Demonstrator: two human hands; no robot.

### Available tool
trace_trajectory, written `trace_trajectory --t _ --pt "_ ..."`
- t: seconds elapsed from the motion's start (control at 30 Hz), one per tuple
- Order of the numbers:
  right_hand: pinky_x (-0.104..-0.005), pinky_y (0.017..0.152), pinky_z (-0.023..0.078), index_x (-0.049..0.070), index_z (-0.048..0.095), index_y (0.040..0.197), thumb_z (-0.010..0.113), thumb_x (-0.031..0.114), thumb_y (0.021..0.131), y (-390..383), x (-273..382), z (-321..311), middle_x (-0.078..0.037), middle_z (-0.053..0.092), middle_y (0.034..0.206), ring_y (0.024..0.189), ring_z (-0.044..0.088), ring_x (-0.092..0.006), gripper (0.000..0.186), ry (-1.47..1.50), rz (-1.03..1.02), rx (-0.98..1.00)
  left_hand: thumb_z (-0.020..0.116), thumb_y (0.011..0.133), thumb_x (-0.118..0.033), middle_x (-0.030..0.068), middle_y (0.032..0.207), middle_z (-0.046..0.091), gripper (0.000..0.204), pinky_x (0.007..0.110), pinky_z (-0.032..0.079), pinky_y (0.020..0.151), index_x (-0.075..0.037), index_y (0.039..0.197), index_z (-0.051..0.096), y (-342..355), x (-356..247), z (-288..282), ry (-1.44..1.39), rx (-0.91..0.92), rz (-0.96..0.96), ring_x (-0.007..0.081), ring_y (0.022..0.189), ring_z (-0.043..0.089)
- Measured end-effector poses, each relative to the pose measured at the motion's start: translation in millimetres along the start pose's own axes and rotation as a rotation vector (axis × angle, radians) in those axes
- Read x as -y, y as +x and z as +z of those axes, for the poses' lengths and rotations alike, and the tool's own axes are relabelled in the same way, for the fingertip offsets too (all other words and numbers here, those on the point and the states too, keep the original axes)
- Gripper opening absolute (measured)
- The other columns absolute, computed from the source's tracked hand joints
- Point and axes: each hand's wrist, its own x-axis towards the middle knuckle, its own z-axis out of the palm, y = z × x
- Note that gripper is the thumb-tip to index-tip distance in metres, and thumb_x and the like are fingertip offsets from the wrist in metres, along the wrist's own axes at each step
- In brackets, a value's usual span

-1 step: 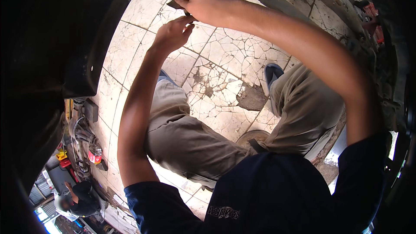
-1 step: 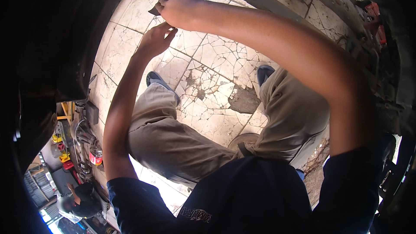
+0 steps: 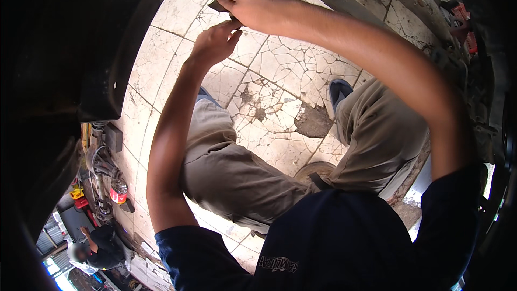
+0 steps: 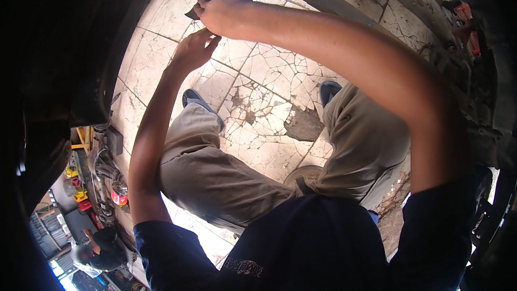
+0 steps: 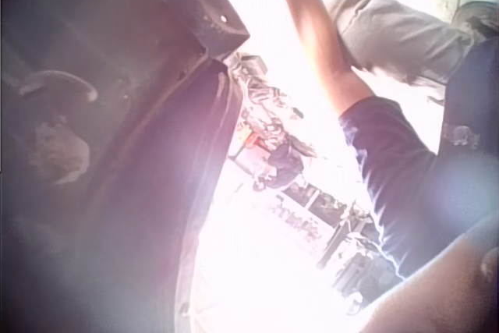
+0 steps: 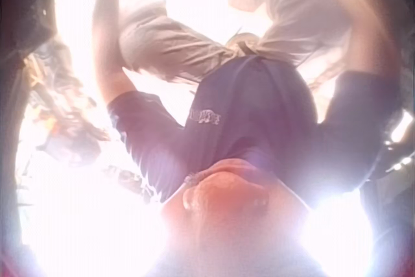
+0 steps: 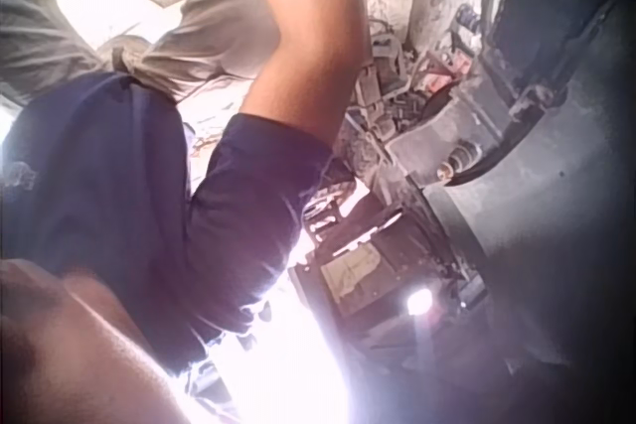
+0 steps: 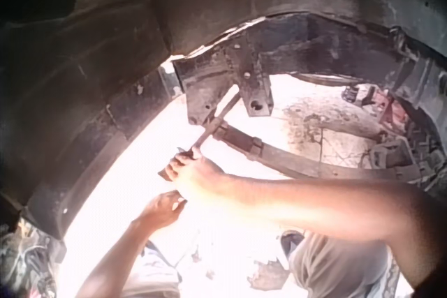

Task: The person works underneath a raised vehicle, using a wrench to tighten a bolt on a suspension component. They adjust their grip and position repeatedly to apply torque to the fastener.

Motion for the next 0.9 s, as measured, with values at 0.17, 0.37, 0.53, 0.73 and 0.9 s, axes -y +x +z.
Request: trace_trajectory --t 0.17,0.37,0.53,0.73,0.9 --pt "-0.043 0.104 0.035 0.006 0.043 0.134 0.059 0.011 0.082 0.1 3.6 0.0 -0.007 0.046 0.139 0.13 0.042 -0.0181 0.055 0.14 -0.043 0.001 0.057 0.087 -0.022 0.0124 0.092 0.068 0.018 0.043 0.053 0.072 -0.01 0.098 0.065 2.0 3.8 0.1 0.097 0.084 -0.059 0.0319 0.081 0.065" --pt "-0.0455 0.106 0.033 0.008 0.043 0.135 0.059 0.01 0.081 1.8 8.5 6.2 -0.007 0.045 0.14 0.132 0.04 -0.0182 0.056 0.058 0.062 -0.052 0.057 0.086 -0.022 0.0139 0.091 0.067 0.019 0.043 0.053 0.071 -0.009 0.097 0.065 3.0 4.8 -0.2 0.072 0.057 -0.039 0.0336 0.079 0.065" --pt "-0.0456 0.107 0.031 0.009 0.042 0.136 0.058 0.013 0.083 0.8 4.2 3.1 -0.006 0.044 0.141 0.133 0.038 -0.0173 0.055 0.106 -0.044 -0.078 0.056 0.087 -0.021 0.0109 0.098 0.067 0.02 0.043 0.053 0.072 -0.011 0.103 0.064 1.2 7.6 -0.8 0.102 0.101 -0.054 0.0316 0.083 0.065" --pt "-0.0451 0.108 0.031 0.011 0.041 0.137 0.059 0.018 0.085 2.6 -1.3 7.9 -0.004 0.042 0.143 0.134 0.037 -0.0168 0.056 0.115 -0.008 -0.027 0.056 0.088 -0.022 0.0103 0.099 0.067 0.022 0.041 0.053 0.074 -0.013 0.106 0.063 1.4 -1.6 -4.6 0.073 0.094 -0.057 0.0303 0.085 0.066" --pt "-0.0439 0.108 0.032 0.013 0.041 0.137 0.059 0.017 0.085 2.2 -14.4 15.3 -0.003 0.04 0.145 0.134 0.037 -0.0159 0.055 0.063 -0.01 -0.042 0.056 0.089 -0.025 0.0131 0.099 0.067 0.023 0.041 0.052 0.077 -0.011 0.106 0.064 2.7 -2.2 -3.5 -0.047 0.047 -0.002 0.0318 0.088 0.065"
